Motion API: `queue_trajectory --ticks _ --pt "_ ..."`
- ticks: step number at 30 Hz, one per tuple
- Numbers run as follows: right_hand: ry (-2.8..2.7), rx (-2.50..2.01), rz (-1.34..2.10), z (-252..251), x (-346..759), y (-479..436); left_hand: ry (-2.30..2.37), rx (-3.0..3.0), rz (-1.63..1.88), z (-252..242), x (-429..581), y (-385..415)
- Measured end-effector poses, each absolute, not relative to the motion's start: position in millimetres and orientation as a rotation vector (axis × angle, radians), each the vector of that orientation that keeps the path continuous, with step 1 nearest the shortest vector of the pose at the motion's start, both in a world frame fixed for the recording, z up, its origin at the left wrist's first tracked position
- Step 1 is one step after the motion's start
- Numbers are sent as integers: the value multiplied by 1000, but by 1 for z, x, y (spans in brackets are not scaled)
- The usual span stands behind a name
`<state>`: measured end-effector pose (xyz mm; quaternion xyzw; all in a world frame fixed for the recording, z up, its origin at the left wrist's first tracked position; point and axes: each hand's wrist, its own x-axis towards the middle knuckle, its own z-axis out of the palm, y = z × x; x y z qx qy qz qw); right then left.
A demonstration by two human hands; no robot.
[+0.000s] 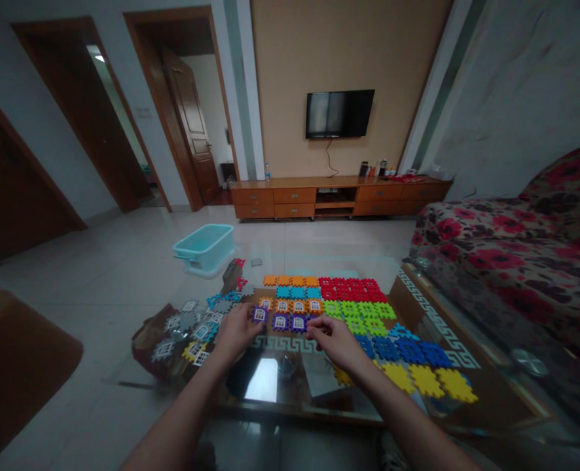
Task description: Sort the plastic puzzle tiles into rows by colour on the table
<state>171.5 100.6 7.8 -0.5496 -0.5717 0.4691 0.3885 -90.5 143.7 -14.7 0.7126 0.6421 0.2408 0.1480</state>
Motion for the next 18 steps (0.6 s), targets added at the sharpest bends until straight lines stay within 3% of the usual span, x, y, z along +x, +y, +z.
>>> queue_trajectory --ticks 6,18 --pt "-1511 -1394 1139 13 175 98 1936 2170 447 -28 -99 144" --pt "-1571 -1439 1057 13 176 98 1853 2105 437 -43 -101 154"
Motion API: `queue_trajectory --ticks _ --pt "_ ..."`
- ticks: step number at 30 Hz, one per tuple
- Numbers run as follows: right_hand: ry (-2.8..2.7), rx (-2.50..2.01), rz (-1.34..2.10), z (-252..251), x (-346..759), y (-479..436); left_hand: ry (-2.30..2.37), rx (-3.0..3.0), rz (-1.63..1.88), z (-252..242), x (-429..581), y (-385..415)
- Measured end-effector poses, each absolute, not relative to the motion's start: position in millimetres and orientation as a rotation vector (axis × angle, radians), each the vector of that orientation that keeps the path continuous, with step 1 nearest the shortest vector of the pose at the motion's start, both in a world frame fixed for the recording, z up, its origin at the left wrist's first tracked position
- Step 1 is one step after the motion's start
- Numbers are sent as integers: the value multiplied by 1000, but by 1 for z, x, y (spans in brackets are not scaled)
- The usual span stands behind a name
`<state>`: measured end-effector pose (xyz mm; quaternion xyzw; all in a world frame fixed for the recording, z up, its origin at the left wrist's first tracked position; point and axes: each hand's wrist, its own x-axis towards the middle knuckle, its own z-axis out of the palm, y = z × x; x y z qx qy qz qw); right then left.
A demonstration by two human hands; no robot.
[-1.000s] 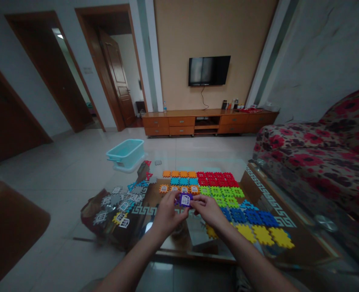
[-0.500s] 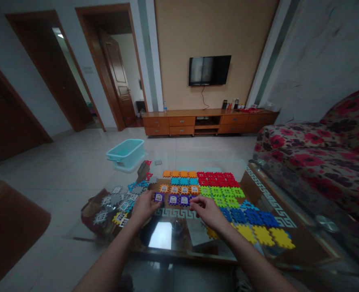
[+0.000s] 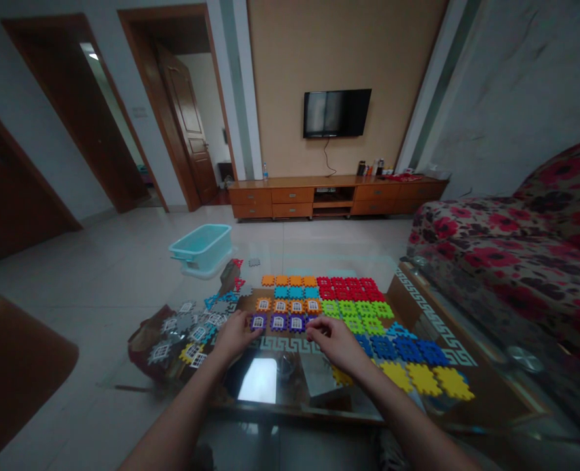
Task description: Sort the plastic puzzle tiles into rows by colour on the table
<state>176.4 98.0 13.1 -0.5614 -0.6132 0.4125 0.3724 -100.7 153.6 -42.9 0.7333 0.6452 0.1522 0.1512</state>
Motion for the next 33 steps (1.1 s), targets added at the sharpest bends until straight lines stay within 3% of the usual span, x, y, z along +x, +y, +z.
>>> queue_trajectory --ticks 33 --pt "-1622 -1429 1033 9 174 99 1867 2150 401 -47 -98 154"
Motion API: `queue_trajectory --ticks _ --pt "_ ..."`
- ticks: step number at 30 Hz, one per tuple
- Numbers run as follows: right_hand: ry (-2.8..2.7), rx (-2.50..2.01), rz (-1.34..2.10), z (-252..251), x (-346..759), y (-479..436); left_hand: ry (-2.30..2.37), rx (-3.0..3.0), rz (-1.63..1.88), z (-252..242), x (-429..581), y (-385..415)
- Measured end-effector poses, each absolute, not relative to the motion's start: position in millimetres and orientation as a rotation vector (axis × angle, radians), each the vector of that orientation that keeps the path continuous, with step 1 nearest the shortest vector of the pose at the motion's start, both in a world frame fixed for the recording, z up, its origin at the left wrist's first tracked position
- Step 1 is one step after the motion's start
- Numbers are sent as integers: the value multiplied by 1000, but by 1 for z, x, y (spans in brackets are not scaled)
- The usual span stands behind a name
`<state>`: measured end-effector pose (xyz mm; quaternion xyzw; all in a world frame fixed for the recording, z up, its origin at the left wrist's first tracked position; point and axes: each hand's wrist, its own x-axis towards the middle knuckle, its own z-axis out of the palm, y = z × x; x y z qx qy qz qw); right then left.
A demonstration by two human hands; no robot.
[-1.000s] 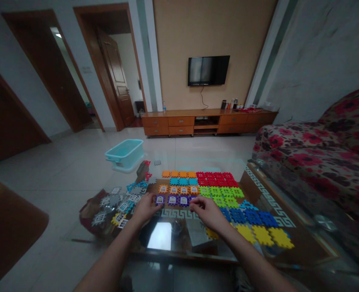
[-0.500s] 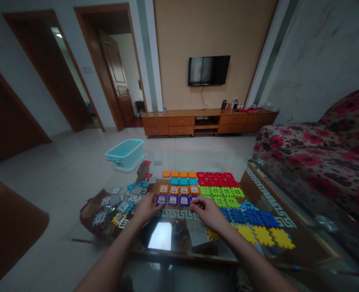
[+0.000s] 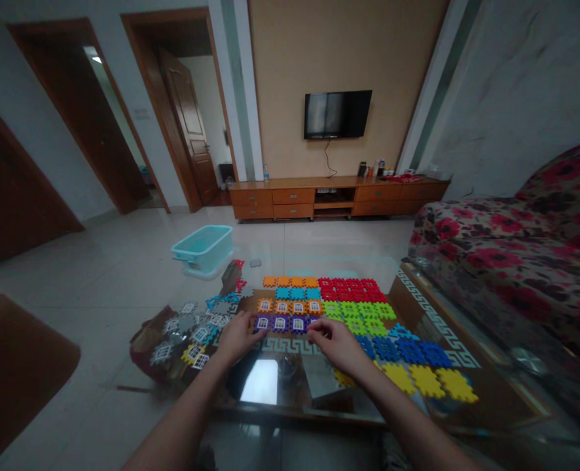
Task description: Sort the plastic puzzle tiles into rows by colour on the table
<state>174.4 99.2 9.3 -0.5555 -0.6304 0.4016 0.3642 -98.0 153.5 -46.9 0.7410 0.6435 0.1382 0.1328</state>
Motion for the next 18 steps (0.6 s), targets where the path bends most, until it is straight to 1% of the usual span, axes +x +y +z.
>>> queue_trajectory --ticks 18 --pt "-1635 -1424 1018 8 174 98 1865 2149 446 -48 -97 153"
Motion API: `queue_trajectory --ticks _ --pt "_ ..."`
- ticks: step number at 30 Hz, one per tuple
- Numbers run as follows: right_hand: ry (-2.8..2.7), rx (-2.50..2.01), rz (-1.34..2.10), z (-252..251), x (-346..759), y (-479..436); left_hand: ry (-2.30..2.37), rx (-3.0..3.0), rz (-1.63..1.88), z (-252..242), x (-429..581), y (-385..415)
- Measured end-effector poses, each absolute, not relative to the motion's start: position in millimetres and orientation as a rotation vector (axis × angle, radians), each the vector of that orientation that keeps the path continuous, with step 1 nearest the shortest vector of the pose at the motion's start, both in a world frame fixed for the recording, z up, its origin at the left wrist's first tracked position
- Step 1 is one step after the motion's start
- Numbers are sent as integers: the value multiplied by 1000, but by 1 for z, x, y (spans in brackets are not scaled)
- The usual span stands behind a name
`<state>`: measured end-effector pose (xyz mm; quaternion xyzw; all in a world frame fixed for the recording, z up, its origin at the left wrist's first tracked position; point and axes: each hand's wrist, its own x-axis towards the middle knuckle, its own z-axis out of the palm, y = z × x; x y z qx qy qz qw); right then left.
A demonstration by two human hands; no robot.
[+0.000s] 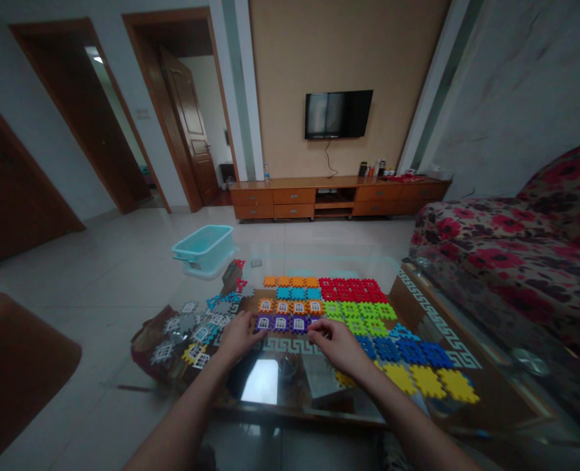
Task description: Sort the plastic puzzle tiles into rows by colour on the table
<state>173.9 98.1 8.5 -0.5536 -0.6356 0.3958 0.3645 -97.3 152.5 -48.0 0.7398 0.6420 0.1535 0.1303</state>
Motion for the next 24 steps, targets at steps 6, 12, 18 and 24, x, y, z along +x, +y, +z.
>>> queue_trajectory --ticks 6,12,18,24 --pt "-1633 -1428 1029 10 174 98 1858 2151 445 -47 -97 152" --pt "-1645 -1411 1027 11 173 98 1844 2161 441 -46 -96 153" --pt "-1655 -1402 1020 14 173 96 1857 2142 417 -46 -97 153" --pt "-1642 -1413 1008 16 172 95 1840 2116 460 -47 -99 157"
